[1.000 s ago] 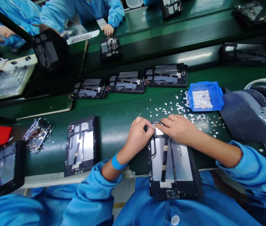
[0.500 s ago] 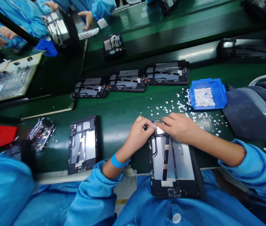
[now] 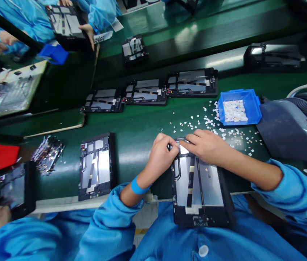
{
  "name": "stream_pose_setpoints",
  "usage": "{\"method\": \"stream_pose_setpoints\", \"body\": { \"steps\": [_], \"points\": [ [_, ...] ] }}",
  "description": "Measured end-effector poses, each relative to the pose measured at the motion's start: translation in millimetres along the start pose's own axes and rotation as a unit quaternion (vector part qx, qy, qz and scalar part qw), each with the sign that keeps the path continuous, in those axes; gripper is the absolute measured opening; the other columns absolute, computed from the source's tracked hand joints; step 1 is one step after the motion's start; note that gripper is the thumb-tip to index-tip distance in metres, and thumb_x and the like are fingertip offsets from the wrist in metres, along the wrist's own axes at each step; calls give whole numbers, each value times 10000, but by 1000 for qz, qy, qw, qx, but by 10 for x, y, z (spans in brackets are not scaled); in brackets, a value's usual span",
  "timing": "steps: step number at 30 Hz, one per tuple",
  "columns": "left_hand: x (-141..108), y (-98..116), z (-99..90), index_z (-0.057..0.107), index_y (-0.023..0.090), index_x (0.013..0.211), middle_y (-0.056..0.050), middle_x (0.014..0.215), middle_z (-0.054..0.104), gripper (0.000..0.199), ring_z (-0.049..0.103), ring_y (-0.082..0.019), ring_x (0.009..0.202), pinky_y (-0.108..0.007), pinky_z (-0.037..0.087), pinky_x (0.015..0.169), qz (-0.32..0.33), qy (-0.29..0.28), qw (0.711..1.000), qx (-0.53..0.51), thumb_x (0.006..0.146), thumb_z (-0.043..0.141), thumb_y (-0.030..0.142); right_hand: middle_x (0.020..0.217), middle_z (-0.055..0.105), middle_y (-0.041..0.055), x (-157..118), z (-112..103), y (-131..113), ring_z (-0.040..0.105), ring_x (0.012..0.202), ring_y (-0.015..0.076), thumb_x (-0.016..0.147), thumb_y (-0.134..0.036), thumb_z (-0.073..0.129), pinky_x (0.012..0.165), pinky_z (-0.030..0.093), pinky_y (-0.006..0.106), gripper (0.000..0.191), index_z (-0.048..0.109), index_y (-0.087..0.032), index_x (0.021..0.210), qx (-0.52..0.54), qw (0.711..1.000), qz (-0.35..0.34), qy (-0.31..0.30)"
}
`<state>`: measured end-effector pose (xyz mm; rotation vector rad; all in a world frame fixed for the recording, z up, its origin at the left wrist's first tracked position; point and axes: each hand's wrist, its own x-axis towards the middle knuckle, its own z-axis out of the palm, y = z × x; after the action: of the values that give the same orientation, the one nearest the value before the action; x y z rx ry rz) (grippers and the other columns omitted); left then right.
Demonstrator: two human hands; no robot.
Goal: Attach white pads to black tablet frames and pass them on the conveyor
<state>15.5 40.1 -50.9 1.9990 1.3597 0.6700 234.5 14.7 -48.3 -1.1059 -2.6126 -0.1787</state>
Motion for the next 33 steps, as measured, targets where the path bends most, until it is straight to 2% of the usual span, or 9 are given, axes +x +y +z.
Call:
{"method": "stream_pose_setpoints", "body": {
  "steps": [17,26,33],
  "points": [
    [-73,20,112,508,228,798,-11,871,503,200,529,-206,890,-355,430,814,19,48,998,40,850,601,59,983,667,79,-4,-14,-12,458,850,221,1041,-158,508,688,291,361,242,704,-169,1184,0,1000,-2,-7],
    [-76,-28,158,453,229,781,9,840,474,211,492,-183,824,-320,403,737,-48,58,997,-17,831,605,92,990,667,79,-8,-15,-3,469,860,223,1036,-168,523,685,305,362,238,699,-164,1196,0,1000,-9,-13],
    [23,-78,123,475,225,912,32,851,474,244,469,-149,767,-293,396,705,-107,30,991,-73,784,660,131,1016,690,100,-45,24,16,484,868,222,1029,-126,492,688,324,359,270,715,-153,1179,16,1000,-5,3]
  ]
}}
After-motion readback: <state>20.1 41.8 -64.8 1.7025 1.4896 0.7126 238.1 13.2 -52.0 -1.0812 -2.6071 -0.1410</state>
